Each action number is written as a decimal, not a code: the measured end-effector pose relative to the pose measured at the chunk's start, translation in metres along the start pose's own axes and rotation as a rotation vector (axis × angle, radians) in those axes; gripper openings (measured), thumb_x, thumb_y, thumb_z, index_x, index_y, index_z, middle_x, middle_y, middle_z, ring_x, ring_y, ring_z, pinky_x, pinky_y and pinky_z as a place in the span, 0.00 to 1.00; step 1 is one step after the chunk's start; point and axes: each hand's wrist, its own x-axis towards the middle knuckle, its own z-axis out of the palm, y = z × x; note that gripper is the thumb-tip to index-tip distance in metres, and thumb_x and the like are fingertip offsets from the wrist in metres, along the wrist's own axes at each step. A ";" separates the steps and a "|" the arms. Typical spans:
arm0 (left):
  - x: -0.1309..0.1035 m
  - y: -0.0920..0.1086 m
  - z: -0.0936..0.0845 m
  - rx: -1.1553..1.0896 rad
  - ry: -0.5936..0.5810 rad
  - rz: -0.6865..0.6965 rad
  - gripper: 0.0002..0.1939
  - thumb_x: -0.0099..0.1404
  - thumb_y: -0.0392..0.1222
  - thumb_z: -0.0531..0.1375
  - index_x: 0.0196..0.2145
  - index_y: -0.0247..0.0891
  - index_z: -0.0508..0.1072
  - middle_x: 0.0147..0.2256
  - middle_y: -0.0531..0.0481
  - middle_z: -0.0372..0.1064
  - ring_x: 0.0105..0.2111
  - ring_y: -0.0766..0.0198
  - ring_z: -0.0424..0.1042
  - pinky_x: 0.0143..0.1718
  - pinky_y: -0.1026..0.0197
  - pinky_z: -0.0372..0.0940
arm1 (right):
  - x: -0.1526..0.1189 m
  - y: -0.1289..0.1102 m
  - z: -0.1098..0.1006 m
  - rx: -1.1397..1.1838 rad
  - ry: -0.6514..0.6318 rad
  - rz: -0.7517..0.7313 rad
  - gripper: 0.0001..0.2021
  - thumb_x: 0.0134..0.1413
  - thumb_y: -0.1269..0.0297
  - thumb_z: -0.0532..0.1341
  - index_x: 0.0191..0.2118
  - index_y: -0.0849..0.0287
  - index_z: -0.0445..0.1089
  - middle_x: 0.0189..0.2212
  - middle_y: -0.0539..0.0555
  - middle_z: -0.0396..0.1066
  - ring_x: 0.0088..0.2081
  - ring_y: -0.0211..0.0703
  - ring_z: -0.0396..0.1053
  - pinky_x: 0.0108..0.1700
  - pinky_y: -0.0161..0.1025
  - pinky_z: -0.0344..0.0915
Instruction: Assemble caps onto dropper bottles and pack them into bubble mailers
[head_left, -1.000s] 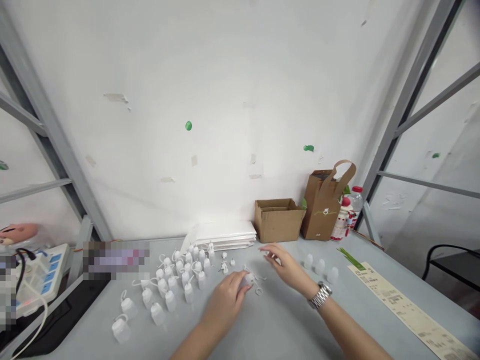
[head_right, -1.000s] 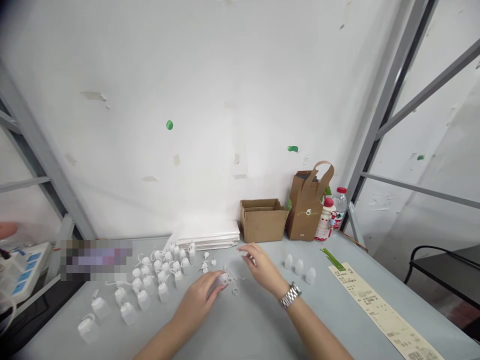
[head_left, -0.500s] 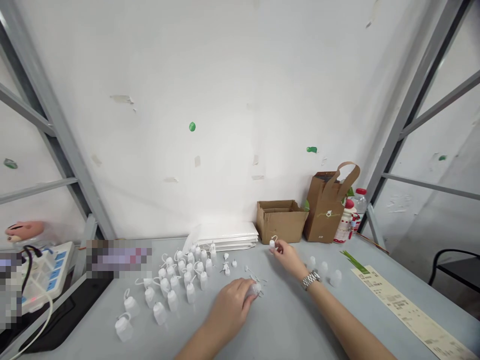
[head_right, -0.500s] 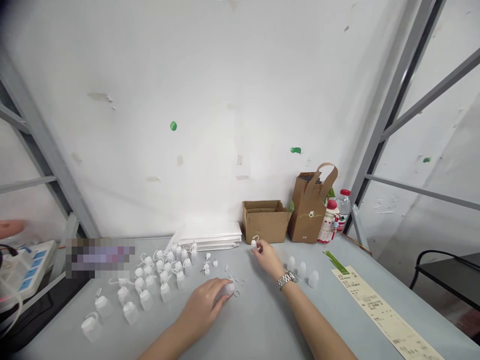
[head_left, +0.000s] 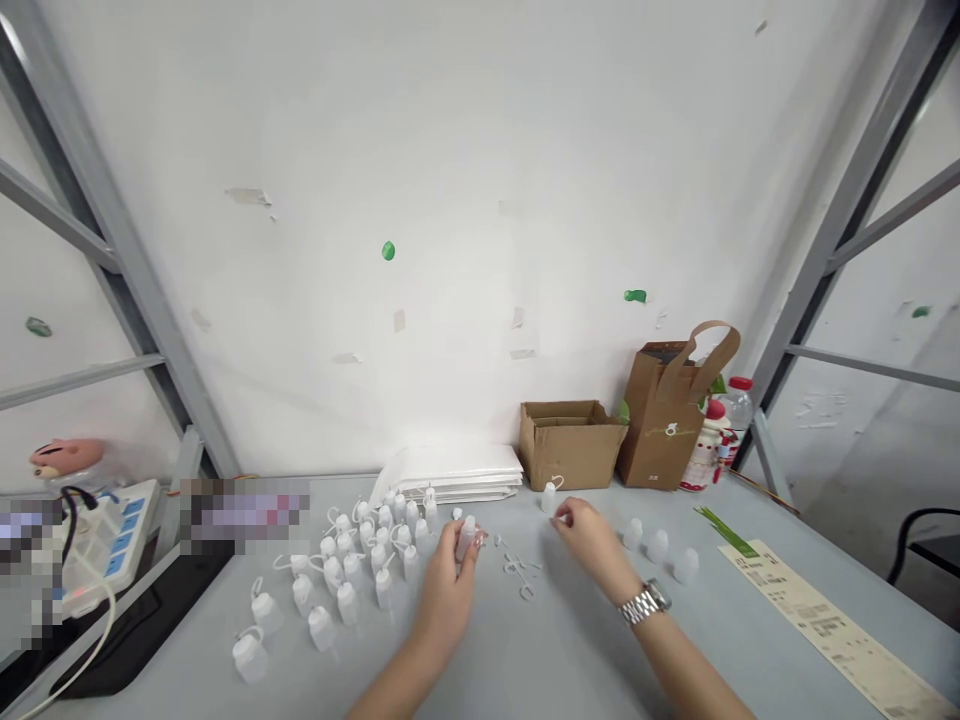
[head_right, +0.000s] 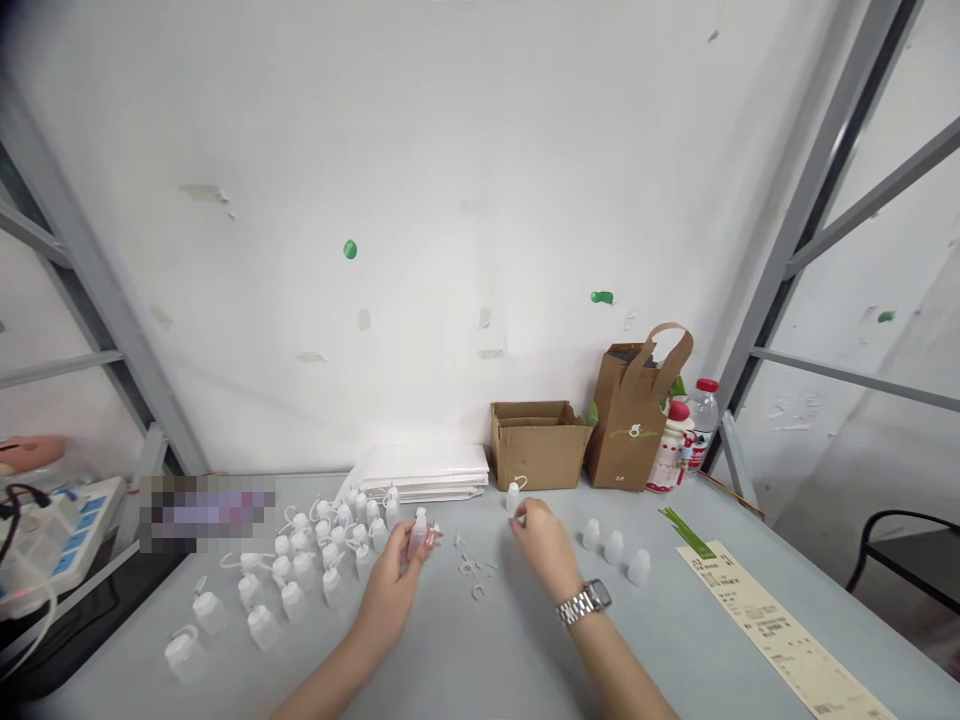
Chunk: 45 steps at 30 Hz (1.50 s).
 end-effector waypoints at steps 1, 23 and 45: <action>0.001 -0.002 0.001 -0.028 0.005 -0.002 0.17 0.61 0.53 0.49 0.41 0.38 0.62 0.41 0.43 0.70 0.43 0.56 0.68 0.45 0.55 0.61 | -0.004 -0.009 0.005 0.018 -0.031 -0.047 0.09 0.49 0.73 0.53 0.35 0.61 0.69 0.32 0.56 0.69 0.32 0.43 0.67 0.37 0.39 0.62; -0.003 -0.005 0.005 0.142 -0.151 0.040 0.20 0.57 0.39 0.55 0.49 0.43 0.67 0.45 0.47 0.68 0.44 0.57 0.66 0.40 0.59 0.65 | -0.029 -0.057 0.016 0.916 -0.191 0.133 0.15 0.39 0.51 0.63 0.20 0.60 0.67 0.18 0.48 0.65 0.22 0.37 0.61 0.29 0.36 0.60; -0.003 0.012 -0.002 -0.215 0.022 -0.058 0.23 0.58 0.53 0.55 0.48 0.38 0.64 0.40 0.44 0.72 0.45 0.56 0.69 0.47 0.53 0.61 | -0.045 -0.069 0.021 1.237 -0.584 0.197 0.20 0.43 0.50 0.63 0.36 0.62 0.72 0.34 0.56 0.72 0.31 0.39 0.70 0.36 0.37 0.64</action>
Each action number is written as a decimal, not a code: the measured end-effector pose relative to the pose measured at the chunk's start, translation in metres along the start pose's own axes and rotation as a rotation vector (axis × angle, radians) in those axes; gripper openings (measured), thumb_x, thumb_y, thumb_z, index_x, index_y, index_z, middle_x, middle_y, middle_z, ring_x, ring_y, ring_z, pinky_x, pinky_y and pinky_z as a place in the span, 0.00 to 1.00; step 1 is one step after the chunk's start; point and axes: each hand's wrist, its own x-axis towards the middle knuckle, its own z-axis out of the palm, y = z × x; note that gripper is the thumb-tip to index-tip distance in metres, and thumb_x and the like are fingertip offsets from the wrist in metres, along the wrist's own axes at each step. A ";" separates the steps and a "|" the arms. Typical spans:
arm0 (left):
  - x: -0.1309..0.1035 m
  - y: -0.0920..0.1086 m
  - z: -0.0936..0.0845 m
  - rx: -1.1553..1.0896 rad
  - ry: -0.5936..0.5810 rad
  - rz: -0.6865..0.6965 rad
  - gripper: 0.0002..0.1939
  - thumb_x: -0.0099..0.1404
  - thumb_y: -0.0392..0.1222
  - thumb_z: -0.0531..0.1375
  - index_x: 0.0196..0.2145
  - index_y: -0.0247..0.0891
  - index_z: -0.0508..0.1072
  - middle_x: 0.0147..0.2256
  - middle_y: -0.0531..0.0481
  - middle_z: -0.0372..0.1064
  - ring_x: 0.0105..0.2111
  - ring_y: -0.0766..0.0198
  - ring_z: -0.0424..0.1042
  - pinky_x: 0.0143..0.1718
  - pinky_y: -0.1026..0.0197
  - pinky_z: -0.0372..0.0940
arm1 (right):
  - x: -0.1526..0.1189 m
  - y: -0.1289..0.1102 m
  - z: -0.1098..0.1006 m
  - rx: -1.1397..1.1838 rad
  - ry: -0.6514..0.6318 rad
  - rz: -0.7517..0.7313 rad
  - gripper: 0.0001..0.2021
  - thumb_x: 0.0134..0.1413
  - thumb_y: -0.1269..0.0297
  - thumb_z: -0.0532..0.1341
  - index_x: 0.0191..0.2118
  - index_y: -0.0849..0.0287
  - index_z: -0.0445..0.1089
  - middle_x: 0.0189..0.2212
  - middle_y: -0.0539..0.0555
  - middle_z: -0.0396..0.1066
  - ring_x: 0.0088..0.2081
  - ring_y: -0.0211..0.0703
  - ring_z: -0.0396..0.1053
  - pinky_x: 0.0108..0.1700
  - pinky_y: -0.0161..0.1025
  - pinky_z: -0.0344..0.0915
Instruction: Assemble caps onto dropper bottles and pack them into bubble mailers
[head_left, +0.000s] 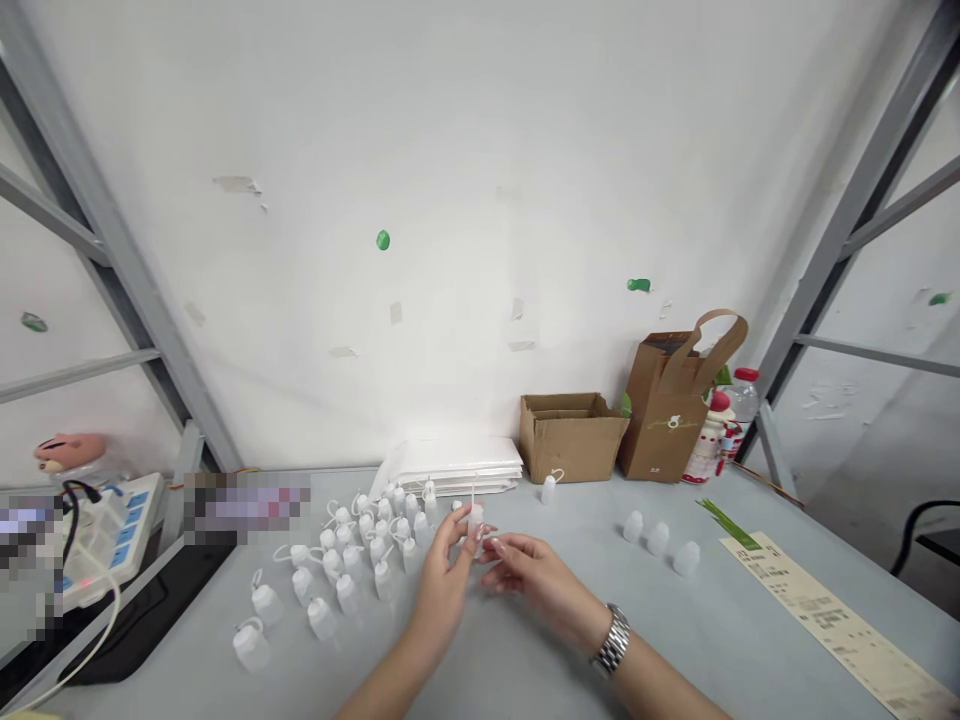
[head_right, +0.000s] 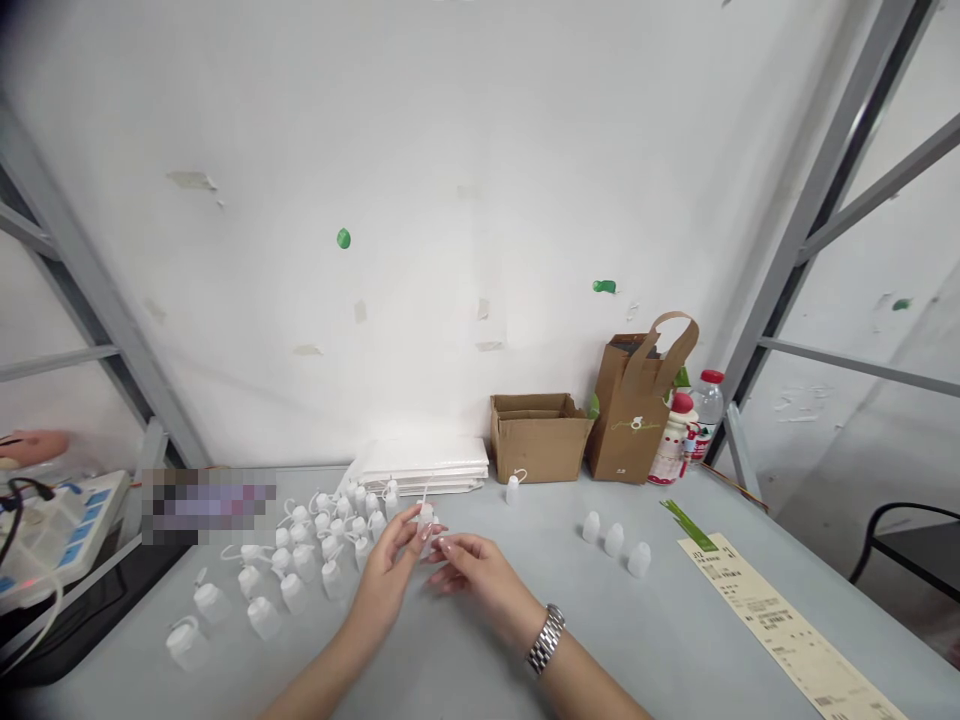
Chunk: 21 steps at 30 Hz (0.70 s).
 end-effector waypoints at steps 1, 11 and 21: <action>0.000 0.003 0.001 -0.096 -0.030 -0.044 0.24 0.57 0.53 0.56 0.48 0.38 0.64 0.40 0.44 0.73 0.44 0.55 0.70 0.45 0.53 0.63 | -0.001 0.002 0.003 0.074 -0.056 0.024 0.19 0.43 0.51 0.64 0.37 0.62 0.72 0.34 0.56 0.72 0.32 0.39 0.70 0.37 0.37 0.64; -0.003 0.011 -0.001 -0.484 -0.234 -0.235 0.21 0.54 0.47 0.60 0.45 0.37 0.68 0.46 0.40 0.70 0.46 0.53 0.68 0.42 0.56 0.63 | -0.003 0.006 0.016 0.117 -0.021 -0.109 0.15 0.42 0.54 0.66 0.29 0.63 0.72 0.25 0.52 0.70 0.26 0.35 0.65 0.35 0.35 0.61; -0.007 0.021 -0.004 -0.480 -0.248 -0.170 0.13 0.58 0.41 0.56 0.39 0.34 0.74 0.45 0.43 0.71 0.51 0.52 0.64 0.55 0.52 0.53 | -0.010 0.010 0.016 -0.715 0.354 -0.373 0.11 0.50 0.58 0.59 0.27 0.61 0.67 0.24 0.50 0.68 0.27 0.38 0.63 0.31 0.34 0.59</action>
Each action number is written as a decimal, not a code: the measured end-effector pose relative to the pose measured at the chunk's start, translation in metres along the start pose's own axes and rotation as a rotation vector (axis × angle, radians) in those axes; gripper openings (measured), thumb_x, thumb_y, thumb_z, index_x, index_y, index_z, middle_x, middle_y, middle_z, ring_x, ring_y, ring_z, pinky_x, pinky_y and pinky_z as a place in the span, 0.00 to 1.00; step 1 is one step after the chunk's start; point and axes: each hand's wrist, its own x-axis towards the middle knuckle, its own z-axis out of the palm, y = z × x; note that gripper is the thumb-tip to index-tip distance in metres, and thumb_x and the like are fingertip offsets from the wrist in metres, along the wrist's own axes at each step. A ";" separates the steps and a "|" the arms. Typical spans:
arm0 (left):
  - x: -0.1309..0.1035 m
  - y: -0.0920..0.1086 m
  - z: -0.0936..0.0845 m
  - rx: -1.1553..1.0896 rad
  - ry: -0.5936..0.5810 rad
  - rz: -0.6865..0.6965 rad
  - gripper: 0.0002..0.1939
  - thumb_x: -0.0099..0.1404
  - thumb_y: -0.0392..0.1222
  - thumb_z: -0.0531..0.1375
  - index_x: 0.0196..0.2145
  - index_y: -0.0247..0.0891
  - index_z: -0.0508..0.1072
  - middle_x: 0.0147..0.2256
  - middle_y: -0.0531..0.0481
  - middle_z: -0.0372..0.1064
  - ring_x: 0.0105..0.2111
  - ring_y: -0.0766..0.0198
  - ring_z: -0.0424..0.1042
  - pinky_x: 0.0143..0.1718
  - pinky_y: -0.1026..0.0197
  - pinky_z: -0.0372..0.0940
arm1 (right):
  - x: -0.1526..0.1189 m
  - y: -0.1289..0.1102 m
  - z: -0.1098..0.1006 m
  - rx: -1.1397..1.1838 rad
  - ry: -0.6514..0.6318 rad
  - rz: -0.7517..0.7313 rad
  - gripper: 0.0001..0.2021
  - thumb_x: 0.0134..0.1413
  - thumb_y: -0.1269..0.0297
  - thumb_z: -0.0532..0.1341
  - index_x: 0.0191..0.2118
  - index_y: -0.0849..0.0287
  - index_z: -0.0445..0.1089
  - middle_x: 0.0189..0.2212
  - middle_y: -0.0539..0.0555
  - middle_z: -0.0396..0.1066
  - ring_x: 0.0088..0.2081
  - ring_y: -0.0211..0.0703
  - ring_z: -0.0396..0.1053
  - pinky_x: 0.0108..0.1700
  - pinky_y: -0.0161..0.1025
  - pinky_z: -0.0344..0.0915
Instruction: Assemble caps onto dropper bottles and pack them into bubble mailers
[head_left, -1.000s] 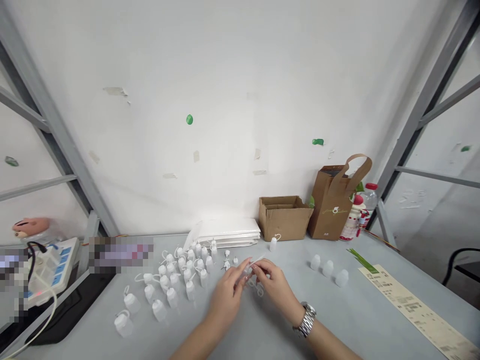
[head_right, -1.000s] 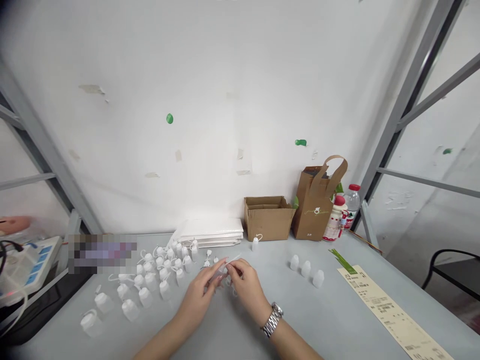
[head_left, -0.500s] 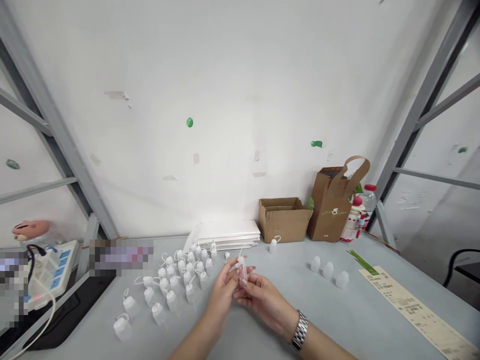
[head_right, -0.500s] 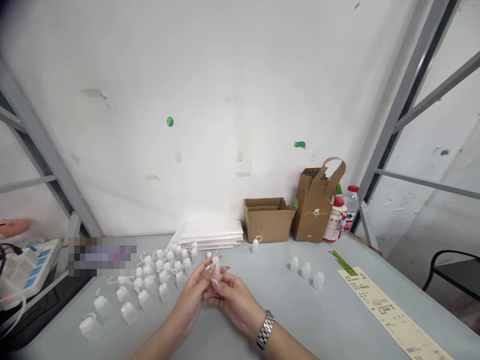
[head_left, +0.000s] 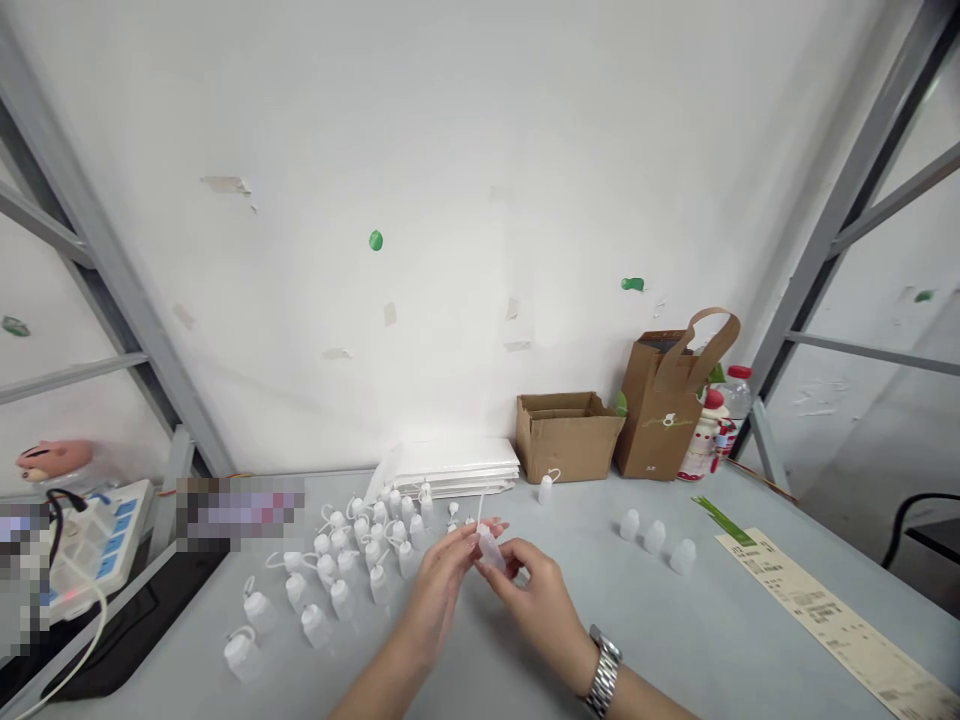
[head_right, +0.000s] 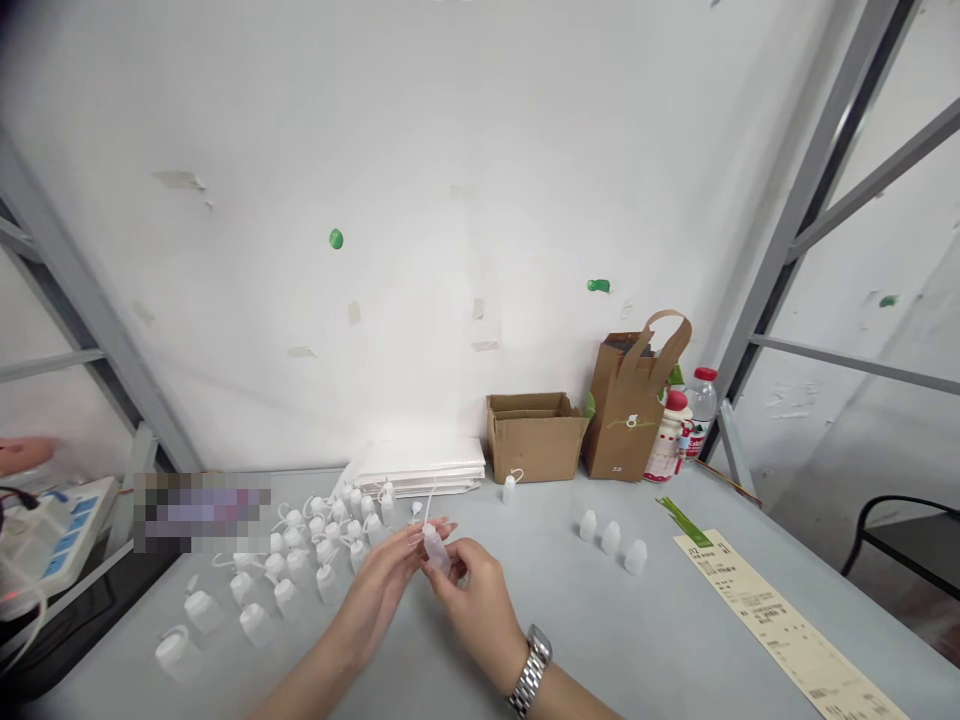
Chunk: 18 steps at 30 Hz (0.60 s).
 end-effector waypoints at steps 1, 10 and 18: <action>0.000 -0.001 0.000 -0.009 -0.007 0.003 0.13 0.58 0.40 0.56 0.39 0.34 0.74 0.45 0.43 0.71 0.51 0.52 0.64 0.55 0.52 0.52 | -0.001 0.002 0.001 -0.086 0.024 -0.049 0.10 0.51 0.59 0.58 0.27 0.61 0.66 0.24 0.51 0.67 0.27 0.38 0.63 0.31 0.34 0.59; -0.002 -0.002 0.004 0.007 -0.044 0.047 0.10 0.59 0.39 0.55 0.38 0.36 0.73 0.45 0.45 0.71 0.51 0.52 0.63 0.55 0.50 0.53 | -0.005 0.015 0.005 -0.486 0.143 -0.281 0.08 0.56 0.65 0.53 0.26 0.58 0.60 0.22 0.50 0.63 0.25 0.38 0.61 0.29 0.34 0.56; -0.001 -0.003 0.004 0.100 0.045 0.022 0.11 0.57 0.40 0.58 0.37 0.37 0.75 0.44 0.46 0.72 0.51 0.52 0.63 0.56 0.51 0.50 | -0.006 0.012 0.004 -0.666 0.194 -0.442 0.05 0.55 0.71 0.52 0.29 0.59 0.61 0.24 0.51 0.65 0.27 0.41 0.61 0.32 0.36 0.54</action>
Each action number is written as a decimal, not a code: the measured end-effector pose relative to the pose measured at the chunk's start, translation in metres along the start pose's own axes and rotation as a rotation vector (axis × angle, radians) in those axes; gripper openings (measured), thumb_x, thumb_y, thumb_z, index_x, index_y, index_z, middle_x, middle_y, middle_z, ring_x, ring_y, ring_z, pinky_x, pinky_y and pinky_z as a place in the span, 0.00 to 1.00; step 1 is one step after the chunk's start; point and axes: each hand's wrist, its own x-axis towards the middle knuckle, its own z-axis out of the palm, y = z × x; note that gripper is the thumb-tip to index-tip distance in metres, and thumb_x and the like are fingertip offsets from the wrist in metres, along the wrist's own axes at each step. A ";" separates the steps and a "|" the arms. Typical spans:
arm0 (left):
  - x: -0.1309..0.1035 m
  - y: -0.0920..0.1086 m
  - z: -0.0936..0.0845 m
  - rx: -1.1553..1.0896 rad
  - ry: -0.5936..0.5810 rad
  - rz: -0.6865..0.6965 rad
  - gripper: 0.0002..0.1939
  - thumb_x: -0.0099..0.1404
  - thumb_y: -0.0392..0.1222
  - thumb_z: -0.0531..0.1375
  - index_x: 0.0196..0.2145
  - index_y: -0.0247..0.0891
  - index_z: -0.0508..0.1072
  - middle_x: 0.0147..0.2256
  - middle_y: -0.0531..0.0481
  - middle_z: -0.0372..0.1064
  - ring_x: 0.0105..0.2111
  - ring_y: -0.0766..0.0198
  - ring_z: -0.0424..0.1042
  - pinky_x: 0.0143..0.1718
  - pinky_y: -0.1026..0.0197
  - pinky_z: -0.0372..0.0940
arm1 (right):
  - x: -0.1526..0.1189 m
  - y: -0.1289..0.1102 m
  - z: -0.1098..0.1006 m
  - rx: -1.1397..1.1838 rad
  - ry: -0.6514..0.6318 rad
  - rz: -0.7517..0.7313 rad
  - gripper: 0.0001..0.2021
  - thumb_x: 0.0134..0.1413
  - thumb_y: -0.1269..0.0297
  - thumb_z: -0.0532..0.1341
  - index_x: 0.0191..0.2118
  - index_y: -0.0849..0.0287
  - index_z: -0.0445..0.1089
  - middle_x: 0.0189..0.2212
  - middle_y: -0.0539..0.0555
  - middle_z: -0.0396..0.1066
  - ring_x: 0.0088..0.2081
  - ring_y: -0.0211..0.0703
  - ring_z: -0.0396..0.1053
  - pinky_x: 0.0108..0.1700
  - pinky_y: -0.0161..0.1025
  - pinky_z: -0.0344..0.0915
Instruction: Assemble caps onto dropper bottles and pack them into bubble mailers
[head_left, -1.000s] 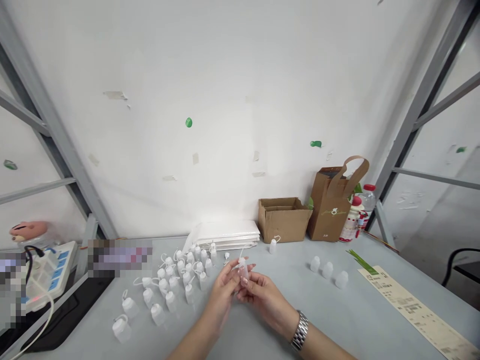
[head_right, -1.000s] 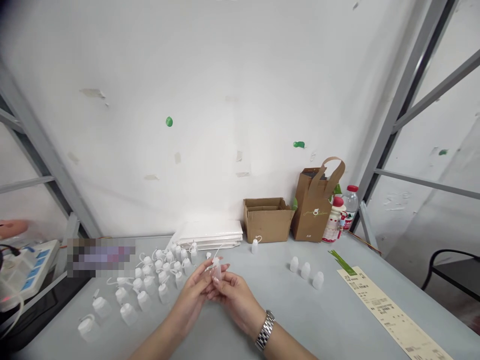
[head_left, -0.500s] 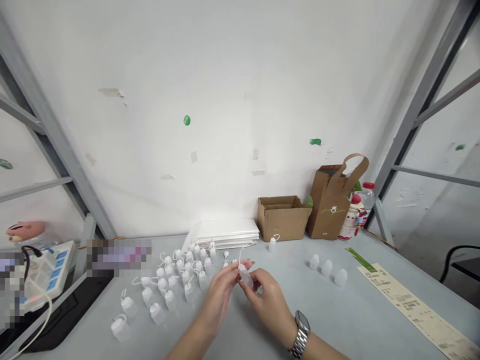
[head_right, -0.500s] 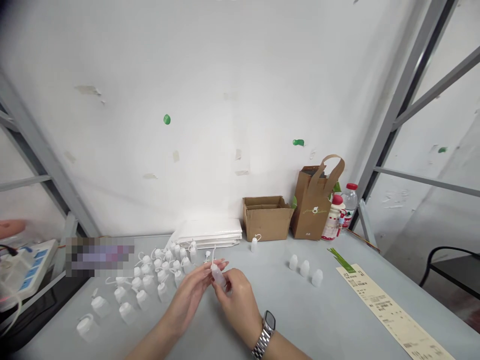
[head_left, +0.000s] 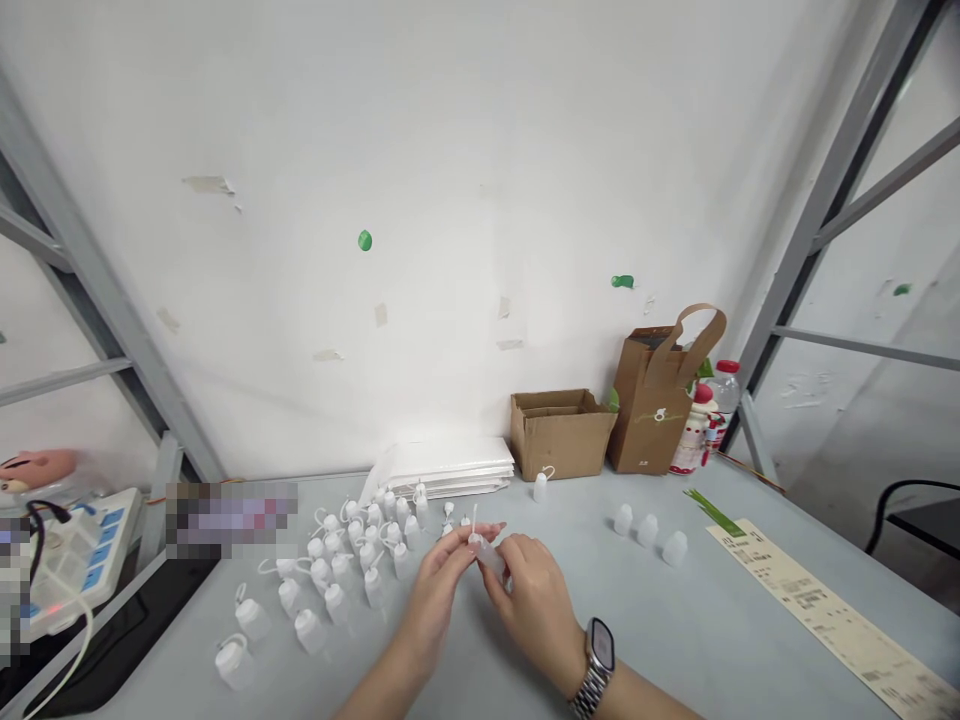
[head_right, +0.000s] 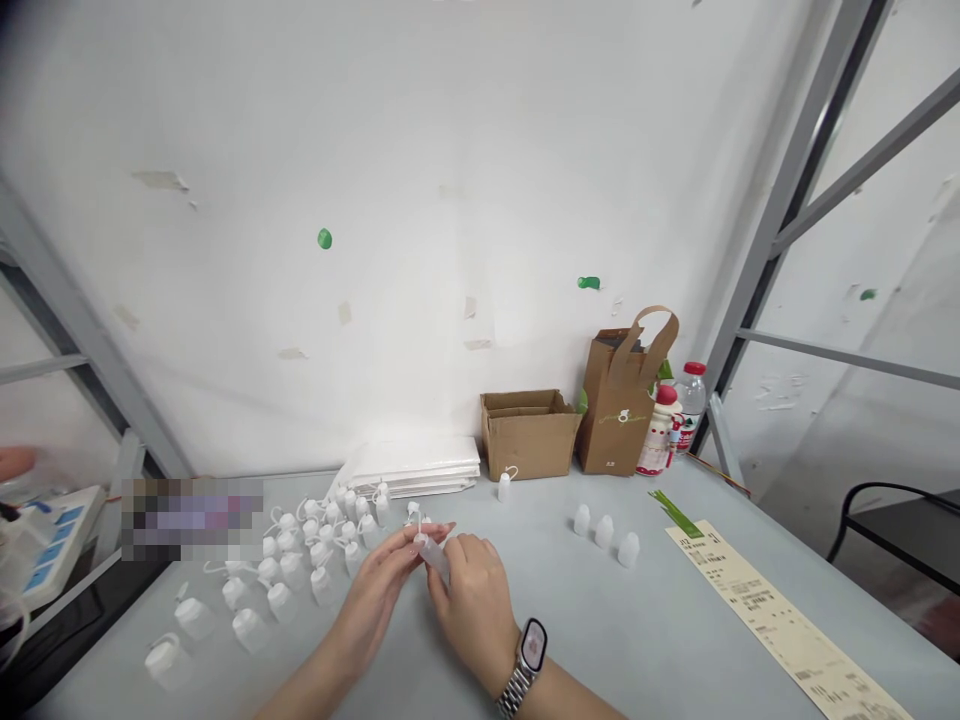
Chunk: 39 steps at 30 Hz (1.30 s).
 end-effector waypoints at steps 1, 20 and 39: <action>0.000 0.000 0.000 0.001 0.014 -0.005 0.11 0.56 0.40 0.58 0.37 0.37 0.75 0.44 0.46 0.72 0.51 0.52 0.63 0.56 0.51 0.50 | 0.000 0.000 0.000 -0.029 0.014 -0.020 0.05 0.54 0.71 0.52 0.29 0.59 0.61 0.24 0.52 0.65 0.28 0.41 0.61 0.32 0.37 0.54; -0.003 0.000 -0.001 -0.153 -0.048 -0.030 0.15 0.58 0.38 0.56 0.43 0.39 0.73 0.48 0.46 0.70 0.55 0.54 0.59 0.57 0.53 0.48 | -0.001 0.000 -0.002 0.107 -0.011 -0.046 0.06 0.58 0.70 0.50 0.36 0.61 0.64 0.28 0.55 0.67 0.31 0.44 0.63 0.33 0.40 0.61; 0.005 -0.008 -0.007 -0.195 -0.043 -0.043 0.14 0.57 0.40 0.55 0.39 0.35 0.74 0.46 0.42 0.71 0.53 0.50 0.61 0.53 0.50 0.53 | 0.017 -0.004 -0.013 1.268 -0.320 0.593 0.18 0.46 0.50 0.60 0.20 0.61 0.67 0.16 0.48 0.62 0.21 0.34 0.58 0.28 0.34 0.56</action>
